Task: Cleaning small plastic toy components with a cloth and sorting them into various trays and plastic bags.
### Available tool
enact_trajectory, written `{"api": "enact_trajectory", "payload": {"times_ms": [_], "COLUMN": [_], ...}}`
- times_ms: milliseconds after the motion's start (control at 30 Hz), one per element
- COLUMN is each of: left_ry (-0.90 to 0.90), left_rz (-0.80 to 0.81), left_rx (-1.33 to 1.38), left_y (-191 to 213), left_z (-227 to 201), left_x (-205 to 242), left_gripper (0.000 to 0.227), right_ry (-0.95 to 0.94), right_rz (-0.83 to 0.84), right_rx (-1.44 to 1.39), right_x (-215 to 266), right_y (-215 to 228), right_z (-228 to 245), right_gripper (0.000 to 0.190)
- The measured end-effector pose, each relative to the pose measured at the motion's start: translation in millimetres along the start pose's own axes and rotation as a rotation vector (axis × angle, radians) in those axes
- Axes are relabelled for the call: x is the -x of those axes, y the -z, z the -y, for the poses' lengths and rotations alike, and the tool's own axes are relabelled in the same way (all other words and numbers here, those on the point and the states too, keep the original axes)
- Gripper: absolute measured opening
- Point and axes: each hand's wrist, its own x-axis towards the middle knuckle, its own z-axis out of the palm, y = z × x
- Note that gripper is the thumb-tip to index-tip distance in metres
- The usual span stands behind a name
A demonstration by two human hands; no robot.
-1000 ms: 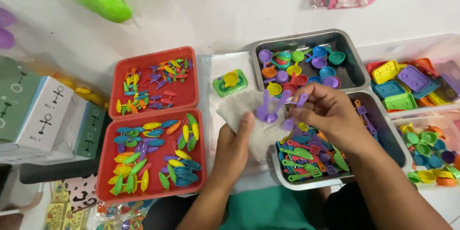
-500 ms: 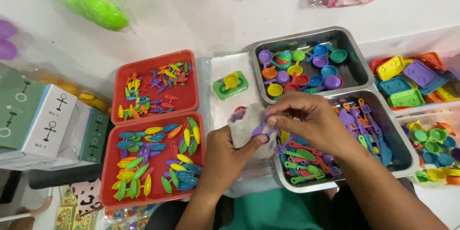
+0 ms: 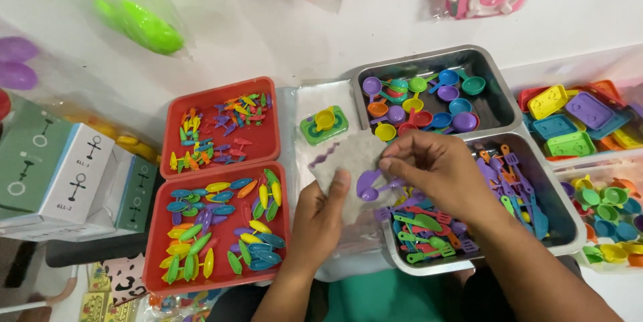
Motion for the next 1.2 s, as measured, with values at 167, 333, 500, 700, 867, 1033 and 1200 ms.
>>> {"api": "enact_trajectory", "payload": {"times_ms": [167,333,500,700,867,1033,1200], "left_ry": [-0.018,0.221,0.039,-0.046,-0.019,0.033,-0.036], "left_rz": [0.273,0.155,0.247,0.14,0.133,0.2,0.153], "left_rx": [0.698,0.322,0.161,0.165,0.044,-0.047,-0.009], "left_y": [9.9,17.5,11.4,9.6,11.3,12.9,6.9], "left_z": [53.5,33.1,3.4,3.1,-0.7,-7.4,-7.1], "left_x": [-5.3,-6.0,-6.2,-7.4,-6.3,-4.8,-3.5], "left_gripper": [0.037,0.027,0.021,0.033,0.044,0.022,0.026], "right_ry": [0.006,0.07,0.035,0.04,-0.042,0.033,0.056], "right_rz": [-0.096,0.083,0.095,0.127,0.104,0.226,0.076], "right_rx": [0.002,-0.081,-0.127,-0.098,0.09,0.259,0.152], "right_x": [-2.4,-2.7,0.7,4.2,5.1,3.1,4.9], "right_y": [5.4,8.9,3.6,-5.1,-3.5,7.8,2.9], "right_z": [-7.4,-14.8,-16.5,-8.1,3.9,11.7,5.7], "right_gripper": [0.011,0.011,0.01,0.039,0.038,0.041,0.03]}}
